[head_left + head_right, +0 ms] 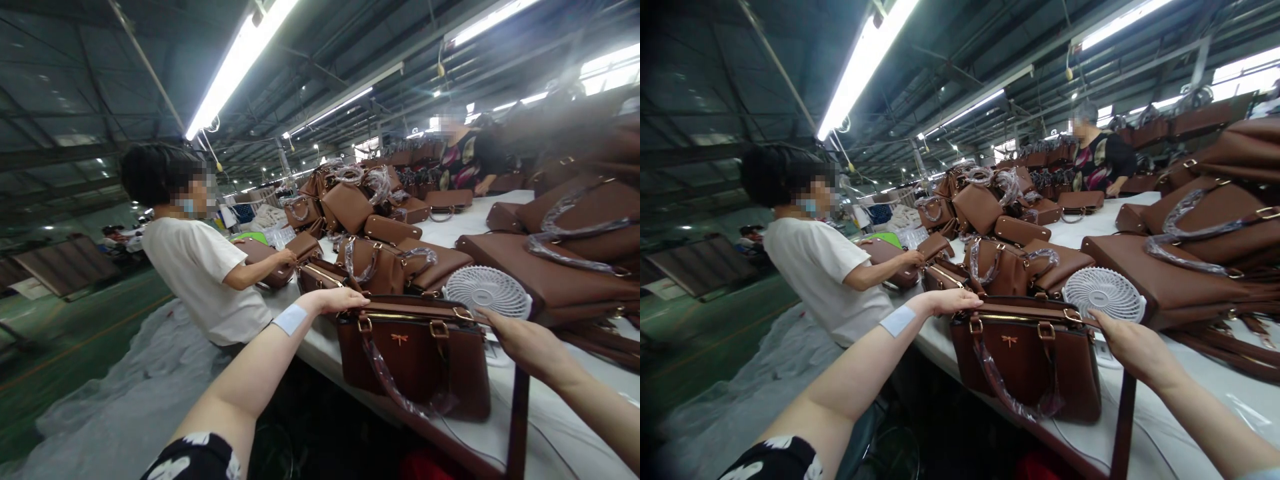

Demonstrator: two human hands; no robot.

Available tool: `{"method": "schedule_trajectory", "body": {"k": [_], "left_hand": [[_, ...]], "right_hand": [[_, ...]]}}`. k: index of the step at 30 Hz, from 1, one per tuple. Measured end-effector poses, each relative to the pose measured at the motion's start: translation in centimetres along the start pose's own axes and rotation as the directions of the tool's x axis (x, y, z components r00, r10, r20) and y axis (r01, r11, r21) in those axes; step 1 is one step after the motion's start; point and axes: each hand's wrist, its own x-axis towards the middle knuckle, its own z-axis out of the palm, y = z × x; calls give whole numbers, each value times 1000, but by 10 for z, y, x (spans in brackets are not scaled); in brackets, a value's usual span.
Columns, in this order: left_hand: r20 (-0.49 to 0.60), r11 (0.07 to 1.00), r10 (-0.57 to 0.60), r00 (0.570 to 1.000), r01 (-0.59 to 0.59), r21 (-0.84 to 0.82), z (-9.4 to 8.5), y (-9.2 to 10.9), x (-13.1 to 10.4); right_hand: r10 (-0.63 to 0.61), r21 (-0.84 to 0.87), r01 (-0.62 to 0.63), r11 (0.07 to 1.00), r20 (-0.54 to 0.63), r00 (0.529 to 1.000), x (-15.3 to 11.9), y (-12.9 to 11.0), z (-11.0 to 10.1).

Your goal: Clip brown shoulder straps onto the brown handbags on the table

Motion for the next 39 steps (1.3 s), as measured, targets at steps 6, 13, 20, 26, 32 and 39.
{"method": "schedule_trajectory", "body": {"k": [6, 13, 20, 26, 32, 39], "left_hand": [[-208, 962, 199, 958, -152, 225, 11, -16, 2], [-230, 908, 292, 928, -193, 371, 13, -19, -3], [-379, 958, 236, 895, -150, 243, 14, -26, -8], [-676, 973, -89, 731, -82, -217, 1, -38, -28], [-681, 981, -40, 731, -100, -166, 15, -32, -28], [-759, 988, 152, 634, -69, 140, 51, -20, -39]], "right_hand": [[80, 84, -84, 993, 51, 995, -2, -25, -12], [124, 24, -124, 992, 4, 992, -6, -26, -23], [223, -29, -222, 975, 79, 972, 0, -20, -40], [157, 164, -191, 968, 197, 968, -10, -15, -14], [240, 322, -290, 901, 186, 953, -34, -15, 6], [244, 360, -352, 864, 311, 918, -83, -12, 22]]}}
